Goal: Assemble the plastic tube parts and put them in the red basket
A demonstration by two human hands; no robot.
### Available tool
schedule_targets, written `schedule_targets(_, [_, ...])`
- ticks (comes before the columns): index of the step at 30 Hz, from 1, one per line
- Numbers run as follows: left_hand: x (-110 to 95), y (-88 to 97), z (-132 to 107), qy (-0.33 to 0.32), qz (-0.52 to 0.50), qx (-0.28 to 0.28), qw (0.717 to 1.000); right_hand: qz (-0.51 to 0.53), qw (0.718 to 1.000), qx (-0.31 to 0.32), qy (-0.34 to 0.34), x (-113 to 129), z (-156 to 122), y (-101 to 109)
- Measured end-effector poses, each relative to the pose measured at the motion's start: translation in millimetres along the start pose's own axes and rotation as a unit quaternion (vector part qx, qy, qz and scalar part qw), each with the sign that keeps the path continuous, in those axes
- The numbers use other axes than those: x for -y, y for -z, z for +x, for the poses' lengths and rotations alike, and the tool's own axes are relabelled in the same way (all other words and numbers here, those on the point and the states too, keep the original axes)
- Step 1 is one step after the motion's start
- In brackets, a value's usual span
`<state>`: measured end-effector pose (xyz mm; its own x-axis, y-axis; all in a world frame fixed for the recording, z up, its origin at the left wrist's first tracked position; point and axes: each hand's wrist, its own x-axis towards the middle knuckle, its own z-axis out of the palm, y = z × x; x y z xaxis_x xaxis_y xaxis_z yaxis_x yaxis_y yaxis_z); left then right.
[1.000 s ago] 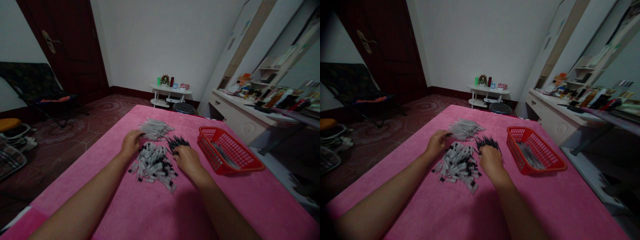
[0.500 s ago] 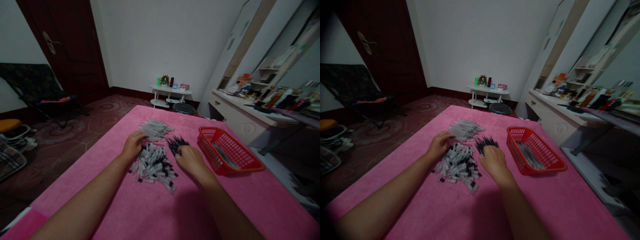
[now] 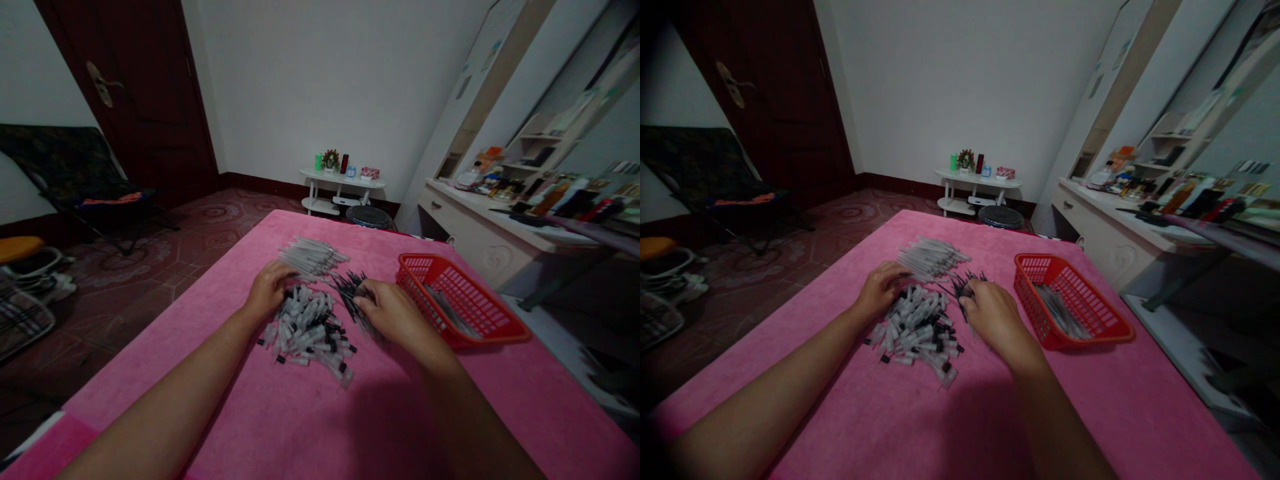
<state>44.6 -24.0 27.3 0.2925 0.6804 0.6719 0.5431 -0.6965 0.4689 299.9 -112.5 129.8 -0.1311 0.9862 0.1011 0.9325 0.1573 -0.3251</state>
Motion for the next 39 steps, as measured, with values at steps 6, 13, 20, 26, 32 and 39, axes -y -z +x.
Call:
schedule_targets(6, [-5, 0.0, 2, -0.012, -0.023, 0.011, 1.000, 0.001, 1.000, 0.001, 0.004, -3, 0, 5])
schedule_targets(13, [0, -0.4, 1, -0.016, -0.028, 0.001, 0.999, -0.011, 1.000, -0.005, 0.005, -6, 0, 11])
schedule_targets(20, [-6, -0.2, 2, -0.016, -0.023, 0.020, 0.999, -0.020, 1.000, 0.005, 0.002, -4, -1, 10])
schedule_targets(26, [-18, -3.0, 2, -0.041, -0.028, 0.059, 0.997, 0.004, 1.000, -0.016, 0.011, 6, -1, -2])
schedule_targets(32, [-18, -8.9, 3, 0.039, -0.108, -0.002, 0.993, 0.200, 0.966, -0.161, 0.026, 12, 2, -15])
schedule_targets(39, [0, -12.2, 5, 0.236, -0.226, -0.151, 0.933, 0.113, 0.991, -0.042, 0.058, 3, 3, -25])
